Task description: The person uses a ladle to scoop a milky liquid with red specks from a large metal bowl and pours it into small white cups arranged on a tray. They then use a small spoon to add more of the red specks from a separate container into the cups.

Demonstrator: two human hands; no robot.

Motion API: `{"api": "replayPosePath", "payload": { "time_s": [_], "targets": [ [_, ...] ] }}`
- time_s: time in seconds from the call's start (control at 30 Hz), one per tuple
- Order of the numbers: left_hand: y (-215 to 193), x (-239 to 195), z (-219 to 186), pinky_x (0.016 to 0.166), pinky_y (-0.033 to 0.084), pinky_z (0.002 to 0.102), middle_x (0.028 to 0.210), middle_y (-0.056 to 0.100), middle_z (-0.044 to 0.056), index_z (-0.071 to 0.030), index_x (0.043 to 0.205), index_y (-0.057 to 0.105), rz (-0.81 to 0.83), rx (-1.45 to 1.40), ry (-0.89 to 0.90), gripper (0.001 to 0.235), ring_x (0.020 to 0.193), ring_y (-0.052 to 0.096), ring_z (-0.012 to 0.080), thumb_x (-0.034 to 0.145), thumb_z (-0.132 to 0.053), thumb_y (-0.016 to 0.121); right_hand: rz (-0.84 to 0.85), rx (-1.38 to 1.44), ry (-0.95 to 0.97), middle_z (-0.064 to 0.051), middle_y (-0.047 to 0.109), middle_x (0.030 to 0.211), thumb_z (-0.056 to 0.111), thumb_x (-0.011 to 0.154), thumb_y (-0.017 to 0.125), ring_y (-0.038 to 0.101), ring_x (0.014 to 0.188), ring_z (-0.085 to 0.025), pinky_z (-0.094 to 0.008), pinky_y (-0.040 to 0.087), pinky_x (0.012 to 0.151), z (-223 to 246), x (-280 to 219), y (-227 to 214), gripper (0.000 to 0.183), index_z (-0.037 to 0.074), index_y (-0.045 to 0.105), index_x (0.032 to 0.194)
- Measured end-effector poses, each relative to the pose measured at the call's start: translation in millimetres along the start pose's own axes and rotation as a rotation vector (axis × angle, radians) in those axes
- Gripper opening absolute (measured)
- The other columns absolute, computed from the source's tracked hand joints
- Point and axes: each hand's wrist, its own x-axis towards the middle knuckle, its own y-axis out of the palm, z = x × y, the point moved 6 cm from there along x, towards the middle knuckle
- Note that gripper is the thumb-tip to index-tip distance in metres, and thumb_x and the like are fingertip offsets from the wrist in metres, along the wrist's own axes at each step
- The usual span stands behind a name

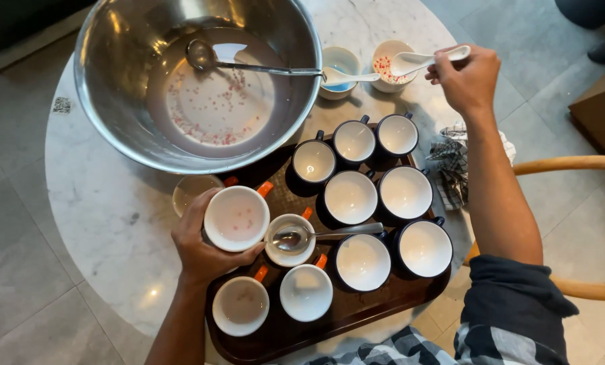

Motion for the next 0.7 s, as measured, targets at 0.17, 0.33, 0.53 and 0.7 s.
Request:
{"api": "replayPosePath", "payload": {
  "time_s": [0.17,0.33,0.53,0.7],
  "targets": [
    [2,3,-4,0.096,0.059,0.043,0.121,0.070,0.020,0.006,0.124,0.061,0.022,-0.015,-0.017,0.094,0.110,0.071,0.0349,0.056,-0.050,0.093,-0.004,-0.262,-0.153,-0.012,0.077,0.079,0.001,0.103,0.069,0.075,0.063,-0.015,-0.022,0.061,0.052,-24,9,24,0.012,-0.004,0.079,0.098],
    [2,0,-2,0.097,0.059,0.043,0.121,0.070,0.021,0.007,0.124,0.061,0.015,0.015,-0.010,0.097,0.111,0.071,0.0360,0.053,-0.051,0.094,-0.030,-0.269,-0.167,-0.008,0.077,0.076,0.012,0.103,0.068,0.071,0.065,-0.013,-0.028,0.059,0.060,-27,13,33,0.019,0.001,0.081,0.097],
    [0,2,-2,0.096,0.060,0.043,0.120,0.070,0.021,0.006,0.124,0.061,0.003,0.016,0.007,0.096,0.110,0.072,0.0357,0.056,-0.052,0.094,0.055,-0.091,0.047,-0.004,0.077,0.075,0.012,0.102,0.067,0.074,0.061,-0.009,-0.023,0.064,0.054,-24,12,44,0.016,0.003,0.079,0.095],
    [0,5,-6,0.094,0.060,0.043,0.119,0.070,0.021,0.007,0.123,0.061,0.000,-0.005,0.023,0.095,0.109,0.072,0.0362,0.056,-0.052,0.094,0.061,0.110,0.368,-0.006,0.075,0.074,0.010,0.100,0.064,0.070,0.059,-0.007,-0.018,0.061,0.056,-33,7,44,0.015,0.002,0.076,0.096]
  ]
}}
